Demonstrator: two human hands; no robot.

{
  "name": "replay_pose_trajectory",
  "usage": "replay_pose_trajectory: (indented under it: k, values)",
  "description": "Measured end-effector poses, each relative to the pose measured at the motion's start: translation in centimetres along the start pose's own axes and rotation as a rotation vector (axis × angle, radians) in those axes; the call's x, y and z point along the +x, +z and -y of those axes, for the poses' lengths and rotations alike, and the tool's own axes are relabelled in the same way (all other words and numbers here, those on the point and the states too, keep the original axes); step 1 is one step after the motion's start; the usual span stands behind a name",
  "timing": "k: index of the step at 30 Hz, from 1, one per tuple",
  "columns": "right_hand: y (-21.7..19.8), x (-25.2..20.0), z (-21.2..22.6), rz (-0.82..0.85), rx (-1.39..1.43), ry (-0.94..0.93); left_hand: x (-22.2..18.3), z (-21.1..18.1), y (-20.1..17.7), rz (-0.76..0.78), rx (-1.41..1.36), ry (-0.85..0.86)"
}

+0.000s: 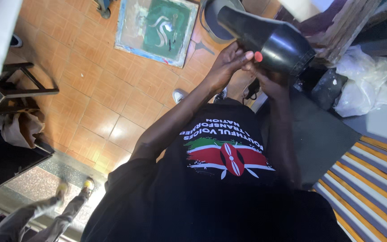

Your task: The person uses a heat gun to apply heat to a printed logo on a white board, moving the tool across the surface to seal or cure the print. The person holds the board steady with one hand while operating the heat gun with the other.

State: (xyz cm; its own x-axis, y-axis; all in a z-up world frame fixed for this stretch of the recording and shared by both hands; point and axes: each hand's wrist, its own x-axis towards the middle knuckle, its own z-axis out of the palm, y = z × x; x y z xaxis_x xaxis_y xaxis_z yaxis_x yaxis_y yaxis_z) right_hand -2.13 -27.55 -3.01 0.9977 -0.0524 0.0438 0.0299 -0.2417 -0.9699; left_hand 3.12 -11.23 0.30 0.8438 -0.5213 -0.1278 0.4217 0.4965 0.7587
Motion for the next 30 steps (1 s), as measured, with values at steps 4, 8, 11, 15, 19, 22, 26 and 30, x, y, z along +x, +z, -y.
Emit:
replay_pose_trajectory:
  k: [4,8,11,15,19,22,26,30]
  values:
    - [-2.3,0.5,-0.2,-0.019,-0.101,0.029,0.9,0.3,1.2,0.034,0.05,0.016]
    - [-4.8,1.3,-0.4,0.025,-0.351,-0.203,1.8,0.3,2.8,0.101,0.187,-0.093]
    - [-6.1,2.2,-0.9,0.029,-0.522,-0.384,2.7,1.2,3.4,0.092,0.307,-0.119]
    - [-6.4,3.7,0.2,0.079,-0.742,-0.31,3.7,2.4,3.0,0.117,0.295,0.008]
    - [-4.8,5.3,3.7,0.12,-0.613,-0.244,2.7,2.7,2.2,0.15,0.254,0.063]
    - [-3.4,6.0,5.0,0.259,-0.714,0.1,0.6,1.7,1.1,0.077,0.215,-0.008]
    - [0.0,5.6,8.2,0.338,-0.545,0.05,-3.2,-0.2,-0.6,0.094,0.29,-0.124]
    - [4.2,6.4,9.5,0.391,-0.527,-0.085,-6.6,-4.4,-0.6,0.063,0.382,-0.152]
